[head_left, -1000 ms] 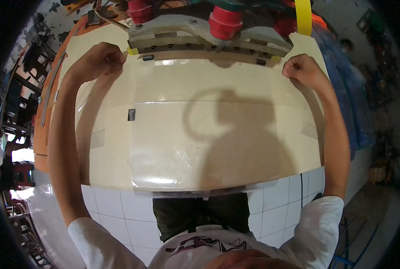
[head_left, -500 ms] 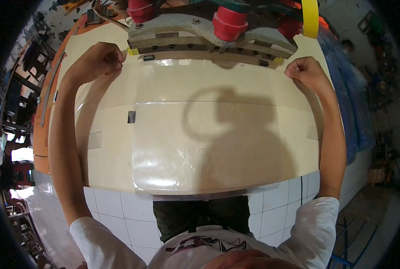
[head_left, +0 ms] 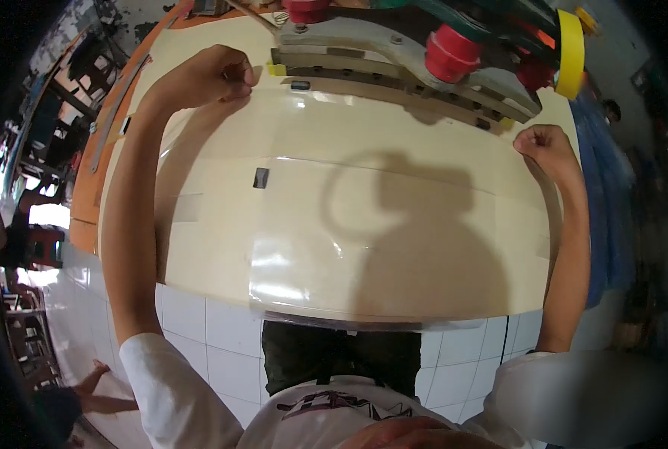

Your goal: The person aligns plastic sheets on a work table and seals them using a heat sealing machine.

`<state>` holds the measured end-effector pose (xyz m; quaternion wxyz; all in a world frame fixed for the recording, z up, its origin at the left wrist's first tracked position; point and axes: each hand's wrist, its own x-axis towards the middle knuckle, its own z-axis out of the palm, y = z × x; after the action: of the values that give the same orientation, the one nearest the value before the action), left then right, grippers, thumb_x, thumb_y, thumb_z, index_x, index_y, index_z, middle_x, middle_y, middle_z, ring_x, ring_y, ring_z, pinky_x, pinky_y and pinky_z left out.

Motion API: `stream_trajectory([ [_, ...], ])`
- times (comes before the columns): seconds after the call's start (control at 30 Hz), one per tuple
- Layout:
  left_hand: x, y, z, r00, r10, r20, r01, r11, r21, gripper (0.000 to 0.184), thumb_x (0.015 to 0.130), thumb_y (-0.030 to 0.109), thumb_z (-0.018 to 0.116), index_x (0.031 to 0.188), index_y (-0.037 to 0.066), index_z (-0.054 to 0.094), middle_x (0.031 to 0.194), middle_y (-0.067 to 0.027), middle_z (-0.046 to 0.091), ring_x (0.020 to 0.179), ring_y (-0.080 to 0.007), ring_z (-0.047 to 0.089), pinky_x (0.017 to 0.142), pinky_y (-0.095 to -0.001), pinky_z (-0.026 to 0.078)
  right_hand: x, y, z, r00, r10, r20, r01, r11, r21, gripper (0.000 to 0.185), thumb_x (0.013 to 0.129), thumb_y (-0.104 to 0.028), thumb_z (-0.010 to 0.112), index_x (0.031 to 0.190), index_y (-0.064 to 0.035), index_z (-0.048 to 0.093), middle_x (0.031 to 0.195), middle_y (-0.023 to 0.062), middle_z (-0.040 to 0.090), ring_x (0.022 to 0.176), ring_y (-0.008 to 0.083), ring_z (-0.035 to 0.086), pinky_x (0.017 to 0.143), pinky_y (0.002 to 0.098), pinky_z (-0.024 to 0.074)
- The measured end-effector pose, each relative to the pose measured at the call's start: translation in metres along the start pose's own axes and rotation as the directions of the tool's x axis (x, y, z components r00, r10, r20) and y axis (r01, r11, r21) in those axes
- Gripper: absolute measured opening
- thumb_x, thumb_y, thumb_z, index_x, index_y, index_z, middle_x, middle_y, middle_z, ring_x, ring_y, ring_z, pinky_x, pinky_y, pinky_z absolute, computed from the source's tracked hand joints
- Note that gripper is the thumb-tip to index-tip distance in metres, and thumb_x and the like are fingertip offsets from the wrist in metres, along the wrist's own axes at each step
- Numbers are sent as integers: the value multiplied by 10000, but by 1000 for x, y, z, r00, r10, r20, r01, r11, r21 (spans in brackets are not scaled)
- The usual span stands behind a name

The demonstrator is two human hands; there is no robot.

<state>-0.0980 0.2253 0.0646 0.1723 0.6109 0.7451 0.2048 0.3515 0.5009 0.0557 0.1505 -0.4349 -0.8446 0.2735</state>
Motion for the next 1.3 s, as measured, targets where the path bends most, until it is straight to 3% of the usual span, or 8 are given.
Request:
stream_trajectory([
  [0.07, 0, -3, 0, 1000, 1, -10, -1, 999, 38, 62, 819, 21, 661, 857, -5, 618, 691, -32, 608, 593, -106, 547, 601, -280, 447, 3, 3, -1, 999, -31, 23, 31, 999, 8, 123, 801, -85, 725, 786, 30, 683, 677, 36, 640, 600, 93, 540, 579, 264, 439],
  [0.13, 3, -7, 1, 1000, 11, -18, -10, 997, 75, 67, 812, 28, 665, 849, -1, 616, 689, -31, 607, 596, -106, 548, 594, -277, 444, 3, 0, -3, 997, 42, 69, -41, 999, -21, 82, 836, -73, 715, 811, -9, 671, 718, -17, 616, 643, 63, 522, 611, 232, 424],
  [0.63, 6, -12, 2, 1000, 26, -9, -27, 999, -34, 122, 816, 9, 690, 901, -37, 615, 737, -73, 625, 635, -135, 593, 600, -291, 481, 9, 8, -6, 992, 43, 121, -44, 999, 4, 64, 836, -56, 698, 819, -14, 654, 722, -8, 613, 645, 72, 523, 620, 232, 428],
  [0.77, 3, -3, 1, 1000, -7, -5, 7, 1000, -6, 124, 814, 6, 691, 902, -38, 616, 746, -69, 627, 648, -135, 597, 610, -289, 486, 5, 6, -5, 993, 43, 109, -46, 999, 24, 62, 836, -57, 697, 825, -15, 653, 721, -9, 612, 646, 72, 522, 623, 230, 427],
  [0.83, 3, -2, 1, 1000, -20, -18, 20, 1000, -9, 128, 810, 7, 693, 904, -36, 617, 750, -66, 627, 653, -135, 599, 613, -290, 488, 8, 13, -4, 998, -10, 70, 8, 999, 42, 100, 831, -66, 712, 815, 20, 663, 679, 17, 616, 580, 80, 514, 542, 249, 417],
  [0.93, 4, -3, 1, 999, -34, -36, 35, 999, 20, 138, 810, 19, 700, 910, -29, 618, 762, -63, 628, 668, -137, 603, 623, -286, 492, 9, 9, -7, 991, 48, 124, -51, 998, 23, 63, 840, -59, 698, 823, -17, 654, 726, -13, 615, 644, 66, 520, 615, 229, 422],
  [1.03, 3, -2, 0, 998, -45, -34, 47, 997, 64, 142, 816, 31, 705, 918, -18, 619, 771, -61, 628, 681, -138, 605, 637, -281, 495, 8, 9, -7, 993, 39, 114, -43, 999, 32, 67, 840, -61, 702, 825, -15, 655, 726, -14, 615, 641, 65, 520, 609, 231, 420],
  [1.3, 4, -7, -1, 999, -28, 16, 29, 998, -64, 150, 813, 46, 700, 921, -11, 613, 773, -45, 621, 712, -128, 603, 651, -286, 496, 9, 9, -7, 994, 32, 102, -34, 999, 17, 76, 839, -66, 709, 833, -11, 656, 724, -15, 615, 648, 67, 530, 613, 233, 425],
])
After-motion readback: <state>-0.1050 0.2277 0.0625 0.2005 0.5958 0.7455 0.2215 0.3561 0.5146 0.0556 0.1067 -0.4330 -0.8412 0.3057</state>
